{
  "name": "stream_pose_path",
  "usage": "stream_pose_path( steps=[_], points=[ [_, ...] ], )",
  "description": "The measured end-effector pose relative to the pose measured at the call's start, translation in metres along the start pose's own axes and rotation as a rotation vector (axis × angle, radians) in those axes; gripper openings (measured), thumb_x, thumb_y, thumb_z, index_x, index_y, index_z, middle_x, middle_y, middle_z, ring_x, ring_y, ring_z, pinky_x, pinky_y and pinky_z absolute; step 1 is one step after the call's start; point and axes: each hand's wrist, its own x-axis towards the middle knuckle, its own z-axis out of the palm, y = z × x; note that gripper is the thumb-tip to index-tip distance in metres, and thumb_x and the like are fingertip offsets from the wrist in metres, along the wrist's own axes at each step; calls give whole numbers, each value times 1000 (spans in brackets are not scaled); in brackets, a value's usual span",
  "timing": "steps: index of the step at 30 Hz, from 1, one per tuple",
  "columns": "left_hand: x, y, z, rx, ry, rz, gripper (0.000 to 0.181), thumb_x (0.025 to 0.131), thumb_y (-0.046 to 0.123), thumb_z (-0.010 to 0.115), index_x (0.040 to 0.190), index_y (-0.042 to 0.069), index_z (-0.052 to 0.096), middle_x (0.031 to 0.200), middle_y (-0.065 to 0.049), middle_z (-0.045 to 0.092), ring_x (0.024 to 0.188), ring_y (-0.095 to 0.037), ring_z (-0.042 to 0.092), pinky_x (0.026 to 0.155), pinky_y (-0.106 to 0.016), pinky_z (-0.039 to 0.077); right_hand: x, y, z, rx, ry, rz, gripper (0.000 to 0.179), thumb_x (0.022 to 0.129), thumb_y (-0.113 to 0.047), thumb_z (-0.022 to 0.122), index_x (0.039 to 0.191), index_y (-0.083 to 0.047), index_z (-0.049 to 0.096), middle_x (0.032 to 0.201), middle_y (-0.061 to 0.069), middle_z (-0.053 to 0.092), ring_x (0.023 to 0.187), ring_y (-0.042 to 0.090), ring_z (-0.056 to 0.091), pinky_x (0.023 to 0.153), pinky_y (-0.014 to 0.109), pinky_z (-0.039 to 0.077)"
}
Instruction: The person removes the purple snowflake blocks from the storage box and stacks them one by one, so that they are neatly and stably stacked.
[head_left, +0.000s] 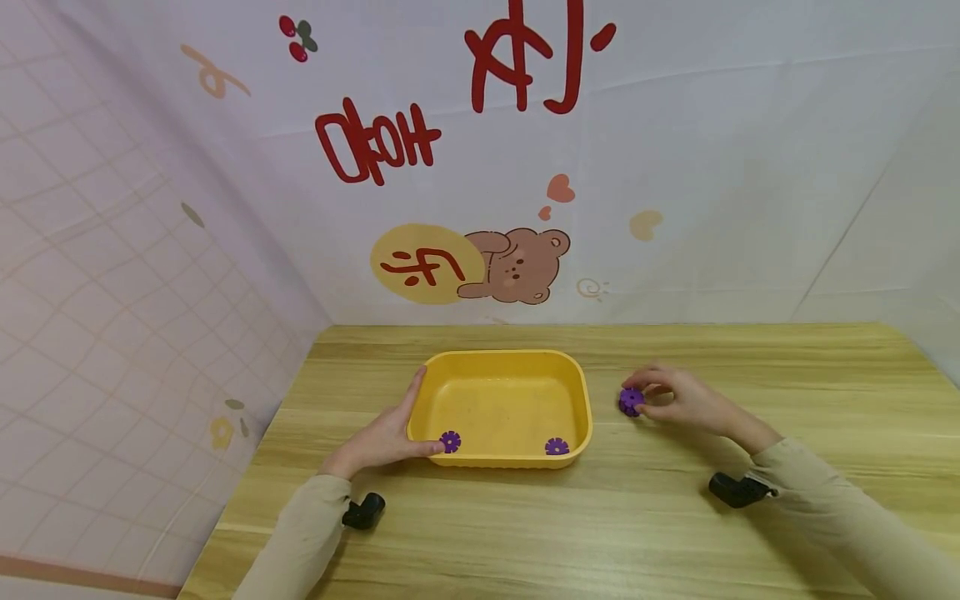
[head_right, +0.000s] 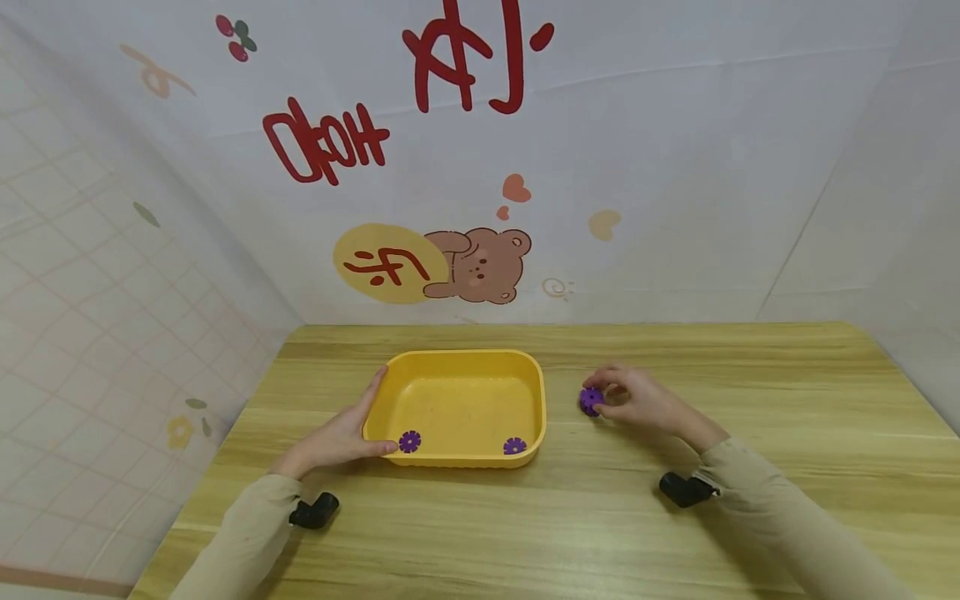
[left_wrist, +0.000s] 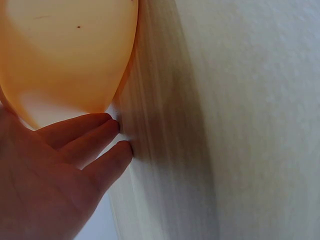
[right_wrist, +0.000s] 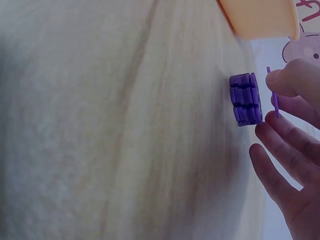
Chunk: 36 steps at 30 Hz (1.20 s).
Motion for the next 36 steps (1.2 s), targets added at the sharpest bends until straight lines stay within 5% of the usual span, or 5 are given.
stream_pose_path(
  steps=[8,20,29,36],
  points=[
    [1,-1,0,-2,2,14,123,78,43,80,155,16,-12,147,-26,35,118,-29,51,106,-48,34,-2,-1,1,77,-34,33,35,81,3,75,114,4,63,110,17,63,92,32,64,76,44,55],
    [1,-2,-1,1,-3,10,123,78,43,80,154,25,-15,153,-25,25,128,-35,43,108,-50,29,-4,2,1,37,-59,33,35,82,5,72,115,-2,65,113,10,63,97,21,60,78,41,55],
    [2,-4,0,7,1,19,123,77,42,80,155,23,-13,146,-27,36,109,-23,53,105,-47,35,-2,1,2,11,-74,27,36,82,2,73,117,-4,66,113,7,63,96,20,60,78,39,55],
    [2,-4,-1,8,0,16,122,77,44,80,154,25,-13,149,-26,32,115,-27,51,106,-47,34,-2,0,2,10,-66,13,38,81,4,73,118,-1,65,113,9,64,96,21,60,78,37,55]
  ],
)
